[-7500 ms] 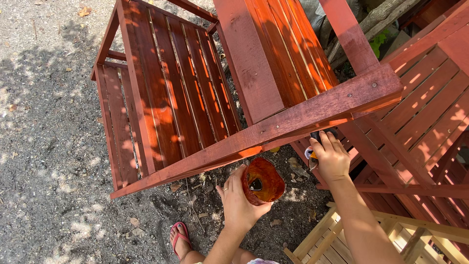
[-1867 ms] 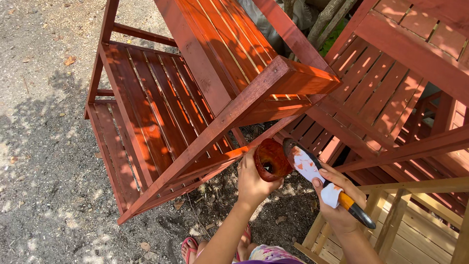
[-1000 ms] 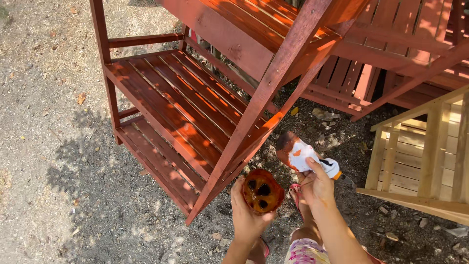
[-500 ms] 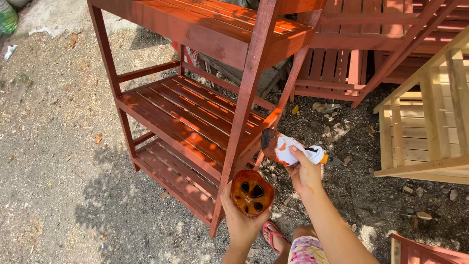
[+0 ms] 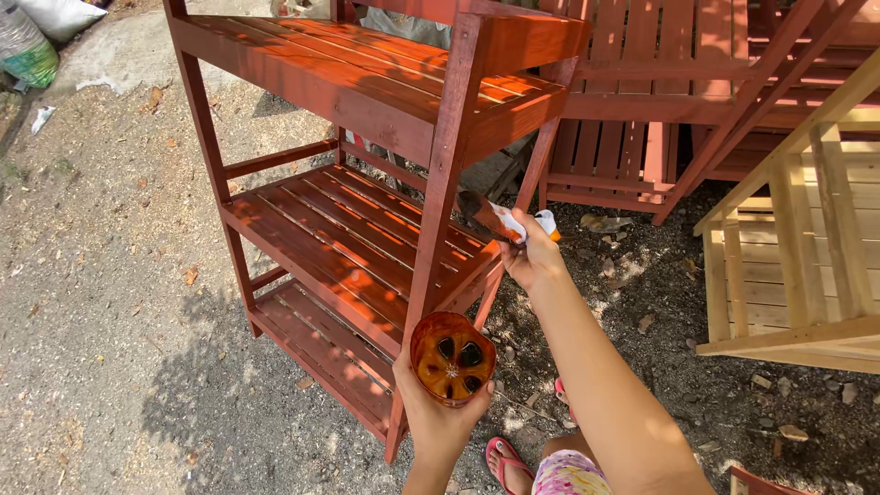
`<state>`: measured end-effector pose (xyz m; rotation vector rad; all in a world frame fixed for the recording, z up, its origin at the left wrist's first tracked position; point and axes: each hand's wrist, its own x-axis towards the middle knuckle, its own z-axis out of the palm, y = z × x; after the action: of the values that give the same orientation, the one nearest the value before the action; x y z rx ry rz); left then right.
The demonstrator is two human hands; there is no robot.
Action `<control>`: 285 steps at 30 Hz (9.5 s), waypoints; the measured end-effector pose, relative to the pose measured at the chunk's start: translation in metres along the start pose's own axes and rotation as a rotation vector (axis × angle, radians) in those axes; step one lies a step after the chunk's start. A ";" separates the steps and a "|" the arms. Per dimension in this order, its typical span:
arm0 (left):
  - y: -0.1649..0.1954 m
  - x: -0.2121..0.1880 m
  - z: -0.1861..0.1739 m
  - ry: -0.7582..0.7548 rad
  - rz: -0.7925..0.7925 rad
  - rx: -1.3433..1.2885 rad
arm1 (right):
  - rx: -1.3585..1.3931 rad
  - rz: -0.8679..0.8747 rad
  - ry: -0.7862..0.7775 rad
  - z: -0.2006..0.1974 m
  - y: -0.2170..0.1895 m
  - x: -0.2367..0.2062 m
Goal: The person applies dark wood stain to red-painted wooden furniture. They hold a container of stain in one hand and wipe the stain onto the slats and frame of a wooden rack using a cloth wrapped around a tool handle, working across the seat, edges, and legs, then set the container and cloth on an unfinished wooden cart.
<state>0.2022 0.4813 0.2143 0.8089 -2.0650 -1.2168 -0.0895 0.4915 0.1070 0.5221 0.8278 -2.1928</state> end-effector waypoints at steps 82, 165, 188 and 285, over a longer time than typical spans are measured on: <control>-0.025 0.080 0.031 0.718 -0.250 0.210 | -0.664 0.143 -0.281 0.012 0.097 0.081; -0.023 0.081 0.055 0.507 -0.229 0.249 | -1.204 -0.661 -0.491 -0.008 0.078 0.078; -0.112 0.073 0.147 0.399 -0.207 0.197 | -1.637 -0.797 -0.033 -0.079 0.019 0.246; -0.290 0.020 0.127 -0.027 -0.065 0.085 | -2.027 -1.328 -0.061 -0.197 0.140 0.202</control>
<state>0.1520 0.4191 -0.0930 0.9097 -2.1394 -1.1876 -0.0959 0.4558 -0.2063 -1.3762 3.0314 -0.8232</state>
